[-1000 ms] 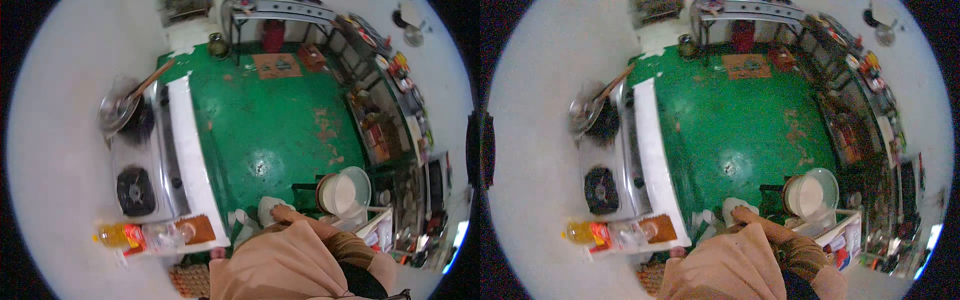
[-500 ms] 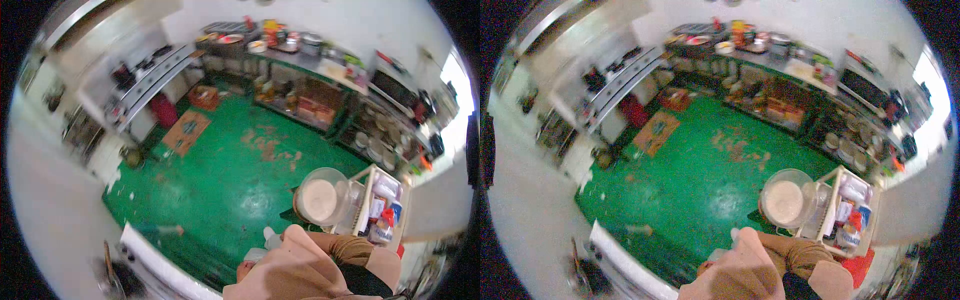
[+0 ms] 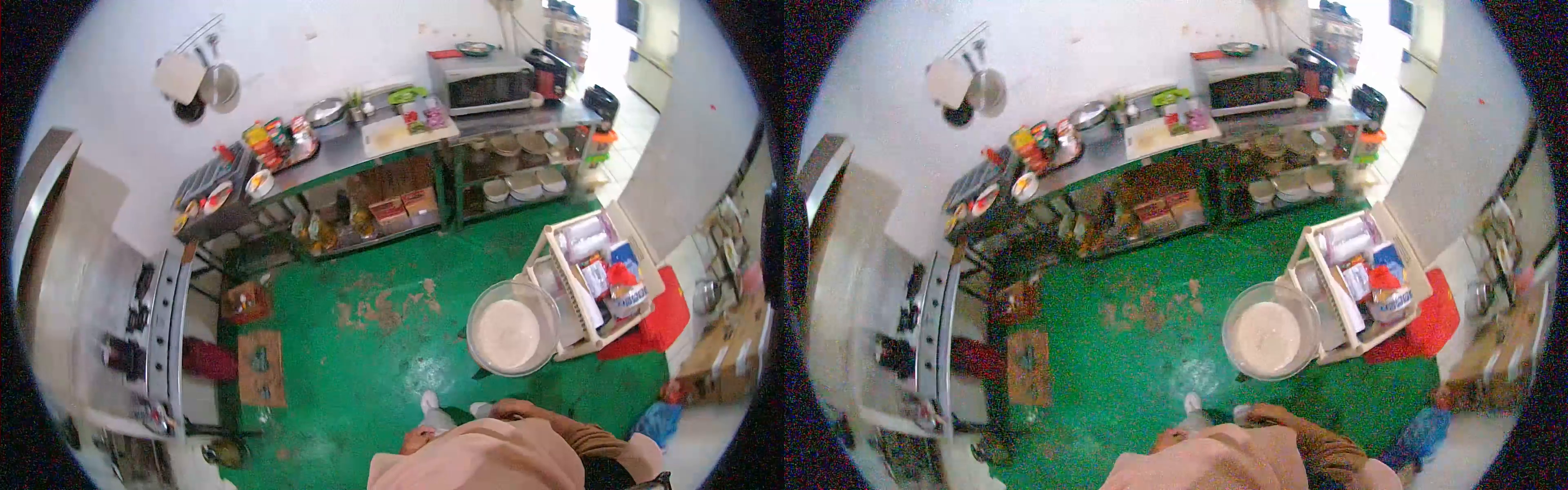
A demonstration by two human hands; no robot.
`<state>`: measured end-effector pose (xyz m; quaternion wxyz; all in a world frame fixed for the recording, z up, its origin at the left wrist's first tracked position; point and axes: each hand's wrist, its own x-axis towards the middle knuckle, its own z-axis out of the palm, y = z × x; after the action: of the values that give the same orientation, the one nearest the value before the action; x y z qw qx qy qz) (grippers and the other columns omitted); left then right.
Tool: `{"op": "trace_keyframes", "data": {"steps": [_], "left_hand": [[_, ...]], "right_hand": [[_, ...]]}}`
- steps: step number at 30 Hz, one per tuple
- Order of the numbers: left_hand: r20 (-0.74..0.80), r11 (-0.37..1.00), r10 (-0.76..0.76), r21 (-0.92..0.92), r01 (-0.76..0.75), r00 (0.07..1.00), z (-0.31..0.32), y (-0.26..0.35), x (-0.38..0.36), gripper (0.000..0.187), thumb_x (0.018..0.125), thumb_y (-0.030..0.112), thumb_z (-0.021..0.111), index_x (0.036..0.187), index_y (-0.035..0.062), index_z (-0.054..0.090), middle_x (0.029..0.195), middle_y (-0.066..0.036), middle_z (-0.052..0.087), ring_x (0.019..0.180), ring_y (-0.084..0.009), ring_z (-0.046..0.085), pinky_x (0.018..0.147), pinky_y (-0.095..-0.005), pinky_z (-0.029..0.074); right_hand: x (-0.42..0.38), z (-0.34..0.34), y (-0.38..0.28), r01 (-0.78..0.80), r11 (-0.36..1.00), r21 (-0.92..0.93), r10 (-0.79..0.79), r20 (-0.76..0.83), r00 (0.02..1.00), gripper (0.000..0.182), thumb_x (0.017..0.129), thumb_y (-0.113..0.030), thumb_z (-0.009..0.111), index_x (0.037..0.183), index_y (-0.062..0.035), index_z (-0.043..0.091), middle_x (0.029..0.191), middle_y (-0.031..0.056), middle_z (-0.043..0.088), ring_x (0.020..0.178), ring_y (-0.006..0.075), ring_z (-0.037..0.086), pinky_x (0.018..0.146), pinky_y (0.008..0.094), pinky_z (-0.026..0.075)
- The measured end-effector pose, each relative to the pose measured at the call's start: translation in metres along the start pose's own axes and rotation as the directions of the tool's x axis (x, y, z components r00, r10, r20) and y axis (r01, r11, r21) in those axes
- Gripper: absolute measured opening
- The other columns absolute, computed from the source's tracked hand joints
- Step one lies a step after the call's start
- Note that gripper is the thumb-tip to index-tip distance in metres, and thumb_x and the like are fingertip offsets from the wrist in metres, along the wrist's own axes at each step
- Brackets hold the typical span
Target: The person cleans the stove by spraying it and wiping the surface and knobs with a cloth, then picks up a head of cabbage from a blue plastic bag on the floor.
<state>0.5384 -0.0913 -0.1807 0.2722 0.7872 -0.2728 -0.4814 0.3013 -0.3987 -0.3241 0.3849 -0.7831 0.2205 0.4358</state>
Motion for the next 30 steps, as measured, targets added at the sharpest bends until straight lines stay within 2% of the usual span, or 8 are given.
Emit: {"op": "trace_keyframes", "data": {"steps": [3, 4, 5, 6, 7, 8, 16, 30], "left_hand": [[0.191, 0.995, 0.048, 0.075, -0.063, 0.981, -0.042, -0.02, 0.039, 0.028, 0.08, 0.032, 0.058, 0.1, 0.0143, 0.067, 0.107, -0.012, 0.063, 0.091, -0.0303, 0.062, 0.08, -0.0398, 0.048], [0.246, 0.99, 0.046, 0.115, -0.076, 0.968, -0.057, -0.021, 0.049, 0.028, 0.08, 0.032, 0.058, 0.1, 0.0142, 0.067, 0.107, -0.012, 0.063, 0.091, -0.0303, 0.062, 0.08, -0.0399, 0.048], [0.299, 0.982, 0.046, 0.16, -0.098, 0.953, -0.072, -0.016, 0.061, 0.028, 0.08, 0.032, 0.058, 0.1, 0.0142, 0.067, 0.107, -0.012, 0.063, 0.091, -0.0304, 0.062, 0.08, -0.04, 0.048], [0.359, 0.971, 0.043, 0.206, -0.124, 0.932, -0.087, -0.003, 0.07, 0.028, 0.08, 0.032, 0.058, 0.1, 0.0141, 0.067, 0.107, -0.012, 0.063, 0.091, -0.0305, 0.062, 0.08, -0.04, 0.048], [0.418, 0.954, 0.043, 0.252, -0.161, 0.907, -0.098, -0.002, 0.087, 0.028, 0.08, 0.032, 0.058, 0.1, 0.0141, 0.067, 0.107, -0.012, 0.063, 0.091, -0.0305, 0.062, 0.08, -0.0401, 0.048], [0.484, 0.935, 0.038, 0.292, -0.202, 0.874, -0.106, 0.006, 0.103, 0.028, 0.08, 0.032, 0.058, 0.1, 0.014, 0.067, 0.107, -0.012, 0.063, 0.091, -0.0306, 0.062, 0.08, -0.0401, 0.048], [0.768, 0.755, -0.029, 0.436, -0.489, 0.64, -0.064, 0.092, 0.175, 0.028, 0.08, 0.032, 0.058, 0.099, 0.0136, 0.067, 0.107, -0.012, 0.063, 0.092, -0.031, 0.062, 0.08, -0.0406, 0.048], [0.892, 0.543, -0.059, 0.405, -0.735, 0.447, 0.105, 0.192, 0.14, 0.027, 0.08, 0.031, 0.057, 0.097, 0.0128, 0.066, 0.107, -0.013, 0.062, 0.092, -0.0319, 0.061, 0.079, -0.0415, 0.048]], "right_hand": [[0.061, 0.092, 0.046, 0.093, 0.975, 0.204, -0.055, -0.183, 0.981, 0.036, 0.079, -0.028, 0.061, 0.105, -0.0038, 0.063, 0.102, 0.0127, 0.063, 0.095, 0.0289, 0.059, 0.08, 0.0436, 0.048], [0.068, 0.155, 0.056, 0.697, 0.692, -0.186, -0.664, -0.544, 0.514, 0.036, 0.079, -0.028, 0.061, 0.105, -0.0038, 0.063, 0.102, 0.0125, 0.064, 0.095, 0.0288, 0.059, 0.08, 0.0436, 0.048], [0.064, 0.163, 0.042, 0.536, 0.632, 0.56, -0.397, -0.361, 0.844, 0.04, 0.079, -0.03, 0.062, 0.109, -0.0045, 0.062, 0.106, 0.0118, 0.063, 0.096, 0.0284, 0.059, 0.081, 0.0433, 0.048], [-0.004, 0.128, -0.028, 0.106, 0.159, 0.982, -0.046, -0.1, 0.994, 0.044, 0.079, -0.032, 0.062, 0.114, -0.0051, 0.061, 0.111, 0.011, 0.062, 0.096, 0.028, 0.059, 0.083, 0.0429, 0.047], [-0.062, 0.051, -0.085, -0.18, 0.713, 0.678, 0.237, 0.009, 0.971, 0.044, 0.079, -0.031, 0.062, 0.114, -0.0051, 0.061, 0.111, 0.011, 0.062, 0.096, 0.0281, 0.059, 0.083, 0.043, 0.047], [-0.071, 0.051, -0.104, -0.204, 0.744, 0.636, 0.281, -0.022, 0.959, 0.044, 0.079, -0.031, 0.063, 0.114, -0.0051, 0.061, 0.111, 0.011, 0.062, 0.096, 0.0281, 0.059, 0.083, 0.0431, 0.047], [-0.122, 0.132, -0.144, -0.239, 0.425, 0.873, 0.491, 0.0, 0.871, 0.045, 0.078, -0.031, 0.063, 0.115, -0.0052, 0.061, 0.112, 0.0113, 0.062, 0.097, 0.0284, 0.059, 0.083, 0.0436, 0.047], [-0.168, 0.213, -0.034, -0.193, 0.223, 0.956, 0.49, 0.061, 0.87, 0.045, 0.077, -0.031, 0.064, 0.115, -0.0054, 0.062, 0.113, 0.0117, 0.062, 0.099, 0.029, 0.059, 0.084, 0.0445, 0.047]]}}
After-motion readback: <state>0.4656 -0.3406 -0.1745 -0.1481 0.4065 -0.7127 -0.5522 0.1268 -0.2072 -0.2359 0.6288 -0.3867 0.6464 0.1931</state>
